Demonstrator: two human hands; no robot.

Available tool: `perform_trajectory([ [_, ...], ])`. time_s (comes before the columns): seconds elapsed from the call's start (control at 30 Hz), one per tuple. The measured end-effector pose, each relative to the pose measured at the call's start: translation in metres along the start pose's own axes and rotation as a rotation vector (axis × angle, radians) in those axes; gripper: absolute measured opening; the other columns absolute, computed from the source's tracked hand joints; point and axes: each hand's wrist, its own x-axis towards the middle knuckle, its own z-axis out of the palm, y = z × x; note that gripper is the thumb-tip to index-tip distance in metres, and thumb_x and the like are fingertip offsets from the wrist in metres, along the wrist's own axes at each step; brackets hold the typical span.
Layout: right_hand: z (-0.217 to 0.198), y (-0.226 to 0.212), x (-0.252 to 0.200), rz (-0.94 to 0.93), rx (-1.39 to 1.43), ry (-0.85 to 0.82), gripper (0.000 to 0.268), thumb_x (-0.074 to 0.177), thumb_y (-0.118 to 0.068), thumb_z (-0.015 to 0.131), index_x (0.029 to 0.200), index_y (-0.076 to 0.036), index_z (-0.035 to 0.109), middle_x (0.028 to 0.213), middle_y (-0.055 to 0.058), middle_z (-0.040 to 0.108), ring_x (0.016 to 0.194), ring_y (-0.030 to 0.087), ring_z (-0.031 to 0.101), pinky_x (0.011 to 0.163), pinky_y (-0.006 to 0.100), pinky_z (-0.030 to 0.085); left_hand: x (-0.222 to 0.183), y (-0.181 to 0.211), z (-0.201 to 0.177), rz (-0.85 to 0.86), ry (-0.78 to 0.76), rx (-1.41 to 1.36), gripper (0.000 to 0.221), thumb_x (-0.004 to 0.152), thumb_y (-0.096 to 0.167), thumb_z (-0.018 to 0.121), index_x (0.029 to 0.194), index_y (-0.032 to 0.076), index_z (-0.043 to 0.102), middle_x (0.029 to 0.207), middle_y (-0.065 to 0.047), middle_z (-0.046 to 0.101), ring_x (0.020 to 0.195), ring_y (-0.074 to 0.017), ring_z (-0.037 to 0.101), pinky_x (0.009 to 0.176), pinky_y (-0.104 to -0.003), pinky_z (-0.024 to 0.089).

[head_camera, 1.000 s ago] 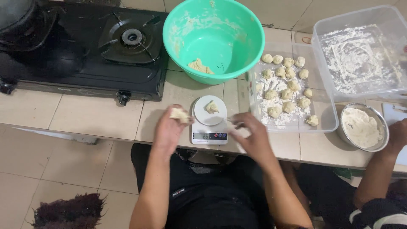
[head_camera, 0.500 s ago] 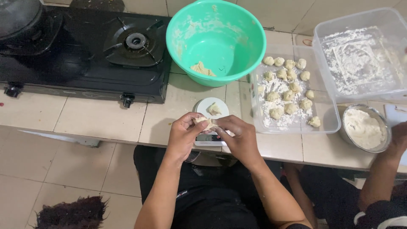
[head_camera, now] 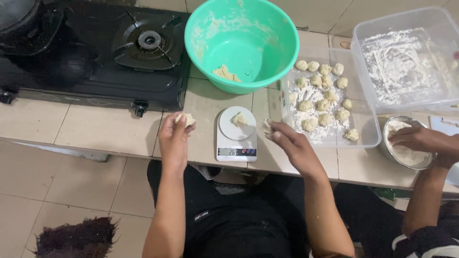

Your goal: Weighing small portions of dough on a digital scale and rolling them into uniform balls.

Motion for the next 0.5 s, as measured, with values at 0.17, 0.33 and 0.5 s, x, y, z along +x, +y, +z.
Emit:
perform_trajectory([
  [0.17,0.022,0.015,0.030,-0.104,-0.100,0.042,0.034,0.093,0.009,0.058,0.127,0.010,0.065,0.126,0.034,0.065,0.117,0.049,0.064,0.100,0.059,0.055,-0.007,-0.009,0.007,-0.075,-0.020,-0.009,0.021,0.104,0.012,0.056,0.120,-0.002,0.059,0.104,-0.011,0.056,0.090,-0.0174,0.065,0.087,-0.030,0.060],
  [0.33,0.041,0.039,0.071,-0.126,-0.301,0.189,0.023,0.091,-0.010,0.079,0.114,-0.007,0.078,0.103,0.013,0.078,0.095,0.031,0.076,0.084,0.039,0.063,-0.003,-0.021,-0.001,-0.067,-0.001,-0.063,0.022,0.102,0.012,0.061,0.119,-0.001,0.060,0.100,-0.011,0.058,0.085,-0.0163,0.067,0.085,-0.029,0.060],
  [0.5,0.059,0.062,0.107,-0.294,-0.346,0.133,0.019,0.081,-0.009,0.087,0.098,-0.004,0.080,0.092,0.015,0.078,0.091,0.035,0.076,0.079,0.044,0.064,0.000,-0.030,-0.007,-0.104,-0.008,-0.052,0.024,0.101,0.013,0.064,0.119,-0.002,0.062,0.100,-0.015,0.061,0.083,-0.0186,0.068,0.083,-0.032,0.060],
])
